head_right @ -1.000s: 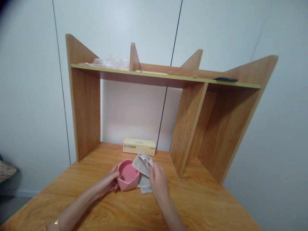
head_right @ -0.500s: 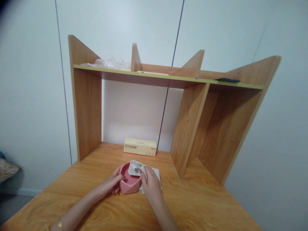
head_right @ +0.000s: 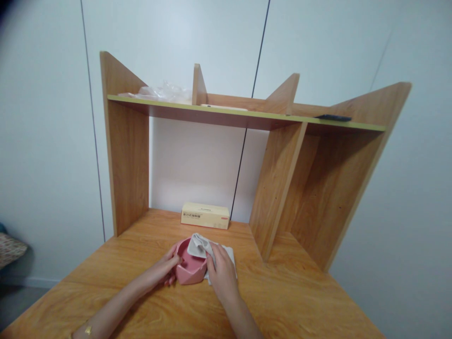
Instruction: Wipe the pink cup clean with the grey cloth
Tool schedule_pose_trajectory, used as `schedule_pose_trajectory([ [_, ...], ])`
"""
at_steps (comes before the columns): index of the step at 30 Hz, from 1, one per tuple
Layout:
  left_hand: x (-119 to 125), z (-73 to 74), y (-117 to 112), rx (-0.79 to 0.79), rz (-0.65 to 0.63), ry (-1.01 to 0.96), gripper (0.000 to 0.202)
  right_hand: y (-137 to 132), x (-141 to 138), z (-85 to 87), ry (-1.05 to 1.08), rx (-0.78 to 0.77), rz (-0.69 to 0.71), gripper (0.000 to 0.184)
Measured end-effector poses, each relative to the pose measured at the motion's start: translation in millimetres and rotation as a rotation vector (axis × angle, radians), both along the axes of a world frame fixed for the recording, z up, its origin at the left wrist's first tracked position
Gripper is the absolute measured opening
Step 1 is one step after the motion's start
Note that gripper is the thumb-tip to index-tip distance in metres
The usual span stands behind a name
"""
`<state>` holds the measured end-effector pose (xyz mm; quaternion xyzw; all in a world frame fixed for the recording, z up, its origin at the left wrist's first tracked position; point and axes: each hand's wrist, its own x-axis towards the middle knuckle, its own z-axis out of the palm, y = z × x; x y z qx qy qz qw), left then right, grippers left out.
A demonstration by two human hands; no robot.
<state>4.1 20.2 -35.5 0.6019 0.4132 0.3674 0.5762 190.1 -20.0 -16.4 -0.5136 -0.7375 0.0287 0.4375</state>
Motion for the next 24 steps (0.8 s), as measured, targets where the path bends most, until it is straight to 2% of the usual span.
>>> schedule_pose_trajectory([
  [9,1,-0.8,0,-0.012,0.002,0.025,0.062,5,1,-5.7,-0.042,0.043,0.002,0.026],
  [18,1,8.9,-6,-0.004,-0.016,-0.004,0.06,4,0,-5.5,-0.022,0.01,0.006,0.027],
  [24,0,4.0,-3,0.013,-0.021,0.009,0.061,4,0,-4.6,-0.019,-0.003,0.002,0.028],
])
